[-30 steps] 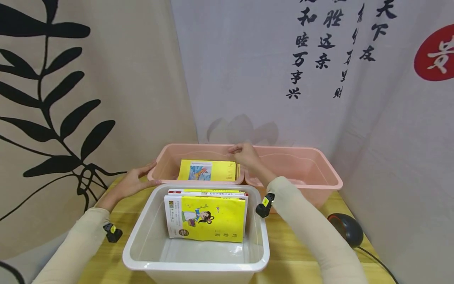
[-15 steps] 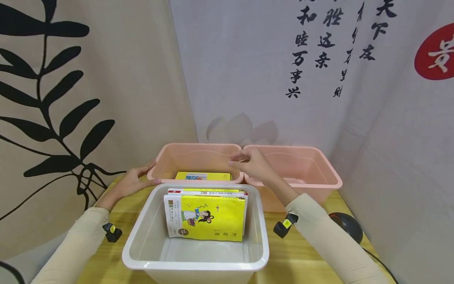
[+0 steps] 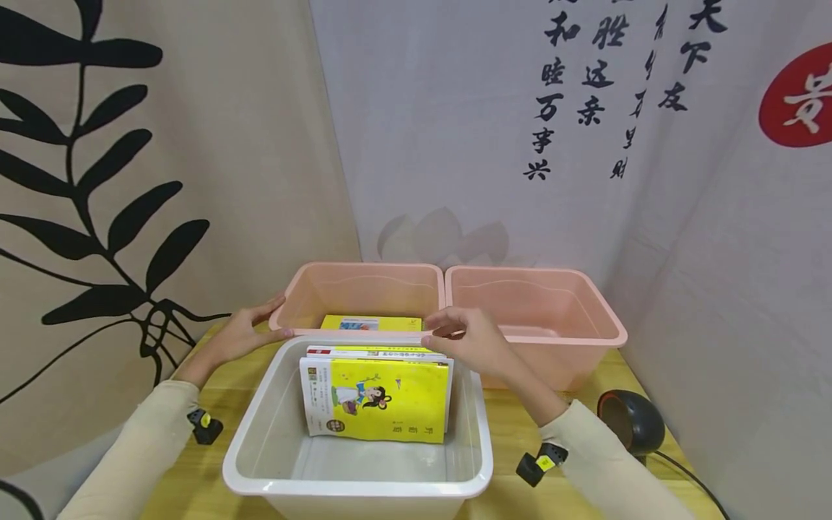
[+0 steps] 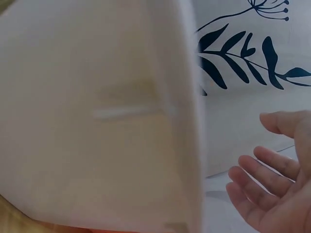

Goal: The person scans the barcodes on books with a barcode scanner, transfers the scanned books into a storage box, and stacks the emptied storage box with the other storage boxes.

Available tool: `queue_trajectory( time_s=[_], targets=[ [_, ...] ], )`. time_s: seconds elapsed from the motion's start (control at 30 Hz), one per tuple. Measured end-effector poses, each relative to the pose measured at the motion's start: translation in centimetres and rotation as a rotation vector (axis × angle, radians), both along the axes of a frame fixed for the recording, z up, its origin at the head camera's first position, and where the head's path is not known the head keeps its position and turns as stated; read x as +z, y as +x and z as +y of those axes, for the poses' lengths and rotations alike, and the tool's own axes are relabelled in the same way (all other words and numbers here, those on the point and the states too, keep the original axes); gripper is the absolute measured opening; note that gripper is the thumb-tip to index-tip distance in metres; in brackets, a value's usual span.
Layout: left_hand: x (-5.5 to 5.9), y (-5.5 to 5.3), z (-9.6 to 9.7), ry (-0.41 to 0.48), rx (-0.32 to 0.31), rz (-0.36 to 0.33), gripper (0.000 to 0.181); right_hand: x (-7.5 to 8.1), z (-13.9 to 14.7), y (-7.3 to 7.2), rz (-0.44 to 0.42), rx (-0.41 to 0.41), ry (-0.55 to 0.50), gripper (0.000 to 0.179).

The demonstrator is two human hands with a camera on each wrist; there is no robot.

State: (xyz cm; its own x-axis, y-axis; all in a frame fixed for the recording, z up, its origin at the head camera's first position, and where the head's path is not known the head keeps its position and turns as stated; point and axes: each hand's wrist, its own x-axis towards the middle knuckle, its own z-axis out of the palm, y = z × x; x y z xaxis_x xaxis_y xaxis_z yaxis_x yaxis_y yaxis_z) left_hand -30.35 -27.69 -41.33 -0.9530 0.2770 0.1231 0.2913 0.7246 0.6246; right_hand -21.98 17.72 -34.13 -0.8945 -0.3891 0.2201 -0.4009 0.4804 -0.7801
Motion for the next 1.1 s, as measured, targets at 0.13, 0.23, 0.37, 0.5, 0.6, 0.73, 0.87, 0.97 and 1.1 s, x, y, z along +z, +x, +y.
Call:
queue_trajectory(
  time_s=[0.13, 0.23, 0.37, 0.5, 0.6, 0.73, 0.87, 0.97, 1.1],
  targets=[
    [0.1, 0.0, 0.0, -0.005, -0.001, 0.007, 0.104, -0.8, 0.0, 1.1, 0.003, -0.010, 0.005, 0.039],
    [0.1, 0.0, 0.0, -0.002, -0.001, 0.007, 0.104, -1.3, -0.1, 1.7, -0.004, -0.028, 0.011, 0.039],
    [0.0, 0.0, 0.0, 0.007, -0.004, 0.008, 0.103, -2.0, -0.1, 2.3, 0.012, -0.038, 0.034, 0.039],
    [0.0, 0.1, 0.0, 0.008, -0.002, 0.009, 0.103, -2.6, -0.2, 2.5, -0.001, -0.069, 0.069, 0.039],
    [-0.1, 0.1, -0.1, 0.011, -0.001, 0.010, 0.104, -3.0, -0.2, 2.5, -0.022, -0.077, 0.084, 0.038],
    [-0.2, 0.0, 0.0, 0.012, -0.003, 0.015, 0.104, -3.2, -0.3, 2.4, 0.004, -0.040, 0.134, 0.038],
    [-0.2, 0.0, 0.0, 0.012, -0.004, 0.020, 0.104, -3.3, -0.4, 2.3, 0.040, 0.003, 0.188, 0.038],
    [-0.2, 0.0, 0.1, 0.014, -0.003, 0.018, 0.104, -3.3, -0.5, 2.3, 0.045, 0.012, 0.220, 0.038],
    [-0.2, 0.0, 0.1, 0.029, -0.005, 0.018, 0.104, -3.4, -0.5, 2.3, 0.051, 0.020, 0.245, 0.037]
  ],
)
